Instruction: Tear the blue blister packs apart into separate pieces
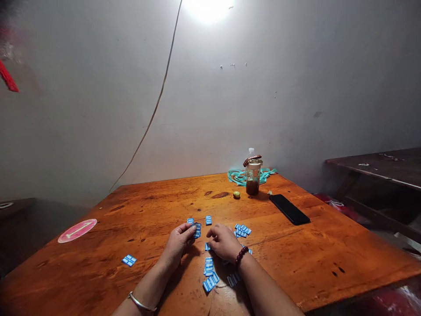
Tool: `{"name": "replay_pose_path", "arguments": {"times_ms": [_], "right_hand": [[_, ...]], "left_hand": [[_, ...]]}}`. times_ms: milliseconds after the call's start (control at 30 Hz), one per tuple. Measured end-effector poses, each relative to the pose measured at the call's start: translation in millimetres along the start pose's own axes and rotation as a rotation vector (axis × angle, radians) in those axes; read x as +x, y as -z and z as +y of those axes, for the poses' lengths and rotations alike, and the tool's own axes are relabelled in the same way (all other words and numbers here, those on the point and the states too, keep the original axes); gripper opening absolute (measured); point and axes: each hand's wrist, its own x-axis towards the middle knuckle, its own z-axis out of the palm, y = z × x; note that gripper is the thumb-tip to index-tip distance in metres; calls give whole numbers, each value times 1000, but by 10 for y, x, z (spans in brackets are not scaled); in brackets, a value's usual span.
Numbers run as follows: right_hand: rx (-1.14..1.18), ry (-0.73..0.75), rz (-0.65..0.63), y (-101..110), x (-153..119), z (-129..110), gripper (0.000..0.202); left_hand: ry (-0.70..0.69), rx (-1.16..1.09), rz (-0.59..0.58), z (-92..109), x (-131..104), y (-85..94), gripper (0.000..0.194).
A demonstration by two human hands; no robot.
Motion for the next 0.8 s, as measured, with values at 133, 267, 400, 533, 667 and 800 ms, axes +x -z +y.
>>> {"name": "replay_pose_path", "arguments": {"times_ms": [133, 267, 400, 533, 667, 800], "right_hand": [[-212, 100, -109, -42, -47, -51, 18], [-221, 82, -112, -73, -43, -62, 15], [-129, 39, -59, -86, -21, -32, 11], [88, 2, 123, -52, 13, -61, 7], [456, 22, 129, -30, 37, -129, 10], [522, 30, 150, -60, 28, -173, 11]], "left_hand": [[4, 28, -13, 1, -20, -24, 28], [15, 38, -4, 14, -59, -78, 26], [29, 64, 24, 12, -52, -69, 27], [25, 80, 33, -13, -22, -35, 25], [3, 89, 12, -51, -15, -29, 25], [6, 118, -37, -85, -38, -46, 26]]}}
